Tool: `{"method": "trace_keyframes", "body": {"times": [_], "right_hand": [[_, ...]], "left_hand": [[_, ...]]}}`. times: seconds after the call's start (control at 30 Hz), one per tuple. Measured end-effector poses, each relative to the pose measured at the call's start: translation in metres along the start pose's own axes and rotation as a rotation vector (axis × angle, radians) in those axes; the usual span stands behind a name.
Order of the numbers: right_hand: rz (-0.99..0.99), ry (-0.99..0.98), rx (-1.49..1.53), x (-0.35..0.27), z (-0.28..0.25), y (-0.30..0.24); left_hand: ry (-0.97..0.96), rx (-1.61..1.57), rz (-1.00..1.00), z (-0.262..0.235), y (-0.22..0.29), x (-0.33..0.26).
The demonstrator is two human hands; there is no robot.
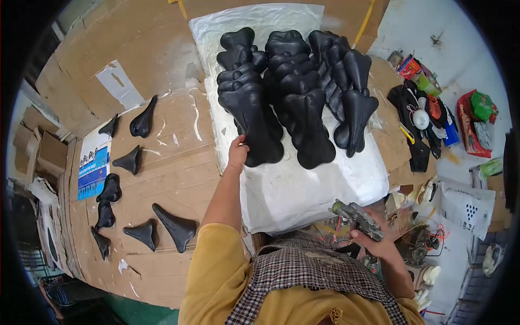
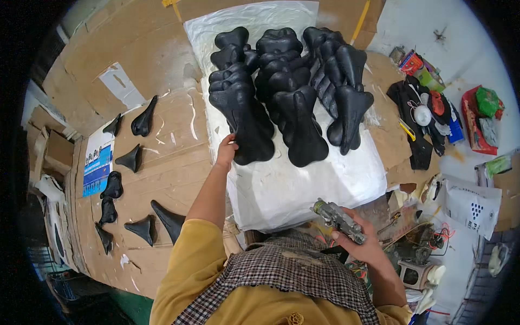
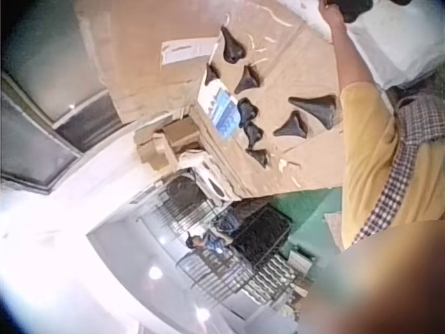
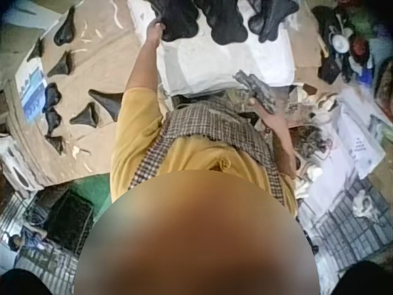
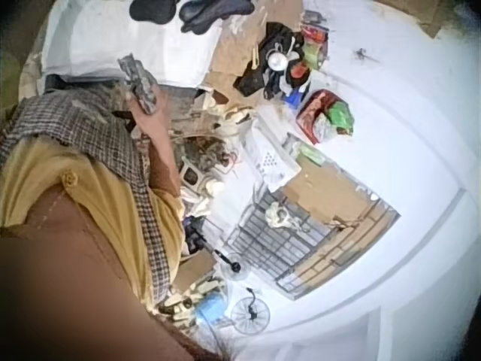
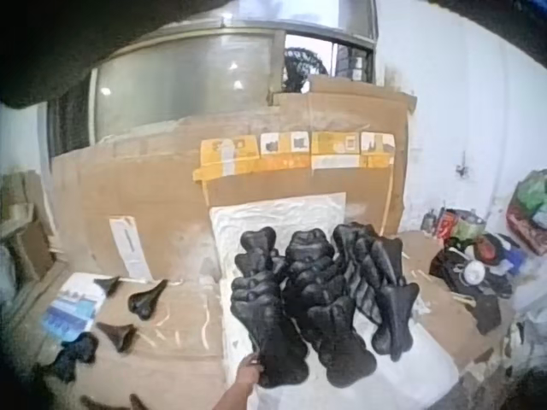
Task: The person is unpacking bicycle seats from a sack using a utility knife and then spraying each one with a liquid coating using a spray gun.
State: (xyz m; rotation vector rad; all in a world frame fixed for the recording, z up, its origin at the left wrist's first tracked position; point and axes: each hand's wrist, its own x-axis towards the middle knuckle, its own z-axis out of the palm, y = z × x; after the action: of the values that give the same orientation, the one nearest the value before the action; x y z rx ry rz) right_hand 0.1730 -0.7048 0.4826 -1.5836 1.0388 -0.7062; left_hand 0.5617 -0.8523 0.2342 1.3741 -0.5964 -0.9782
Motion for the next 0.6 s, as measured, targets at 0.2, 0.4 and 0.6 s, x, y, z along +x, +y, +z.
{"method": "trace_keyframes", "body": {"times": [0.2,0.4,0.6], "right_hand": [[0.201,-0.136,0.004,0.025,0.01,-0.016],[-0.036,0.027,0.069,0.038,0.015,-0.064],[-0.023,-0.041,-0.052,0.033,0.004,-0.061]], "left_hand": [[-0.116,-0.02,-0.108,-0.013,0.038,-0.04],[0.053,-0.339,-0.039,-0.12,0.039,-0.065],[0.168,-0.554,-0.039,-0.128,0.047,-0.058]]}}
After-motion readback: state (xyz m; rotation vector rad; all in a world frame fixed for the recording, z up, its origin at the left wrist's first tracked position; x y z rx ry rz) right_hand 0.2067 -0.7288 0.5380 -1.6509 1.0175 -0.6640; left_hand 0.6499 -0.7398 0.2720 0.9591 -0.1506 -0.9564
